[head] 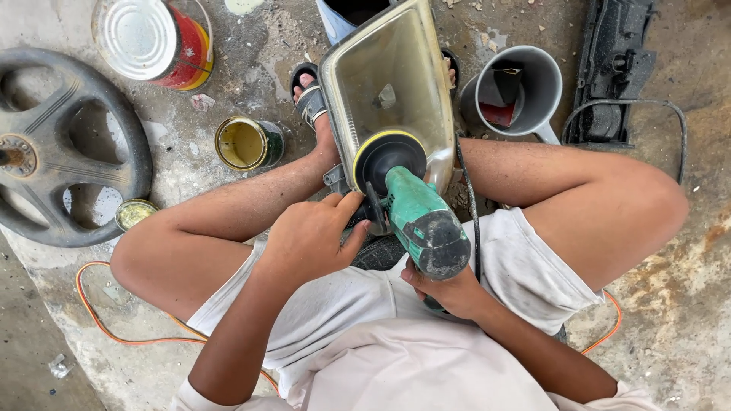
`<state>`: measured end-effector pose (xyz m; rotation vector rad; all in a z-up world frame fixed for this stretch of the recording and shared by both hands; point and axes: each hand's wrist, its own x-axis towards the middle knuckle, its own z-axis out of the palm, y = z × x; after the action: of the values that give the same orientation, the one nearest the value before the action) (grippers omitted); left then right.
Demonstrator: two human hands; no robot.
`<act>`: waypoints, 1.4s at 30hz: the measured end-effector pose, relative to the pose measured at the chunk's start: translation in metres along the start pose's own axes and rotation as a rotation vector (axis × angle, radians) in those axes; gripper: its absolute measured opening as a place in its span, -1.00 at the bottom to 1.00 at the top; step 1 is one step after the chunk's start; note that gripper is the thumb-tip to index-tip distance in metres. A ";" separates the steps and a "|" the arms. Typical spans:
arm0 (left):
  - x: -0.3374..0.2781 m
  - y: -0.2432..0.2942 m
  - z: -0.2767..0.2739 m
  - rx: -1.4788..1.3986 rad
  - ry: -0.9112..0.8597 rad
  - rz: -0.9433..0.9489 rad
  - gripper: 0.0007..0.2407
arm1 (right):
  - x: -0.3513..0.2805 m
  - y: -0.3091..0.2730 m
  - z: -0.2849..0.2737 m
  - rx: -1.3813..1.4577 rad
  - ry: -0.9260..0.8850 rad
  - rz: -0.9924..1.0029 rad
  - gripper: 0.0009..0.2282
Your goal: The person uses a green electric polisher to smooth the surface of a car headlight. They apply a liquid from a small can onto the headlight and continue polishing the plastic lens with the machine.
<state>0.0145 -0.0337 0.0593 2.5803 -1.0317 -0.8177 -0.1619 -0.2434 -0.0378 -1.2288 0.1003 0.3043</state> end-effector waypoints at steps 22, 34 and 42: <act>0.057 0.039 -0.008 0.177 -0.086 0.129 -0.63 | -0.001 0.017 -0.013 0.251 0.058 -0.187 -0.65; 0.085 0.053 0.011 0.268 -0.104 0.201 -0.63 | 0.000 0.001 -0.003 0.347 0.202 -0.148 -0.78; 0.089 0.056 0.000 0.068 -0.123 0.250 -0.70 | 0.001 -0.028 0.011 0.341 0.327 -0.086 -0.91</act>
<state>0.0355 -0.1357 0.0462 2.4120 -1.4062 -0.8969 -0.1538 -0.2412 -0.0092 -0.9311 0.3663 0.0062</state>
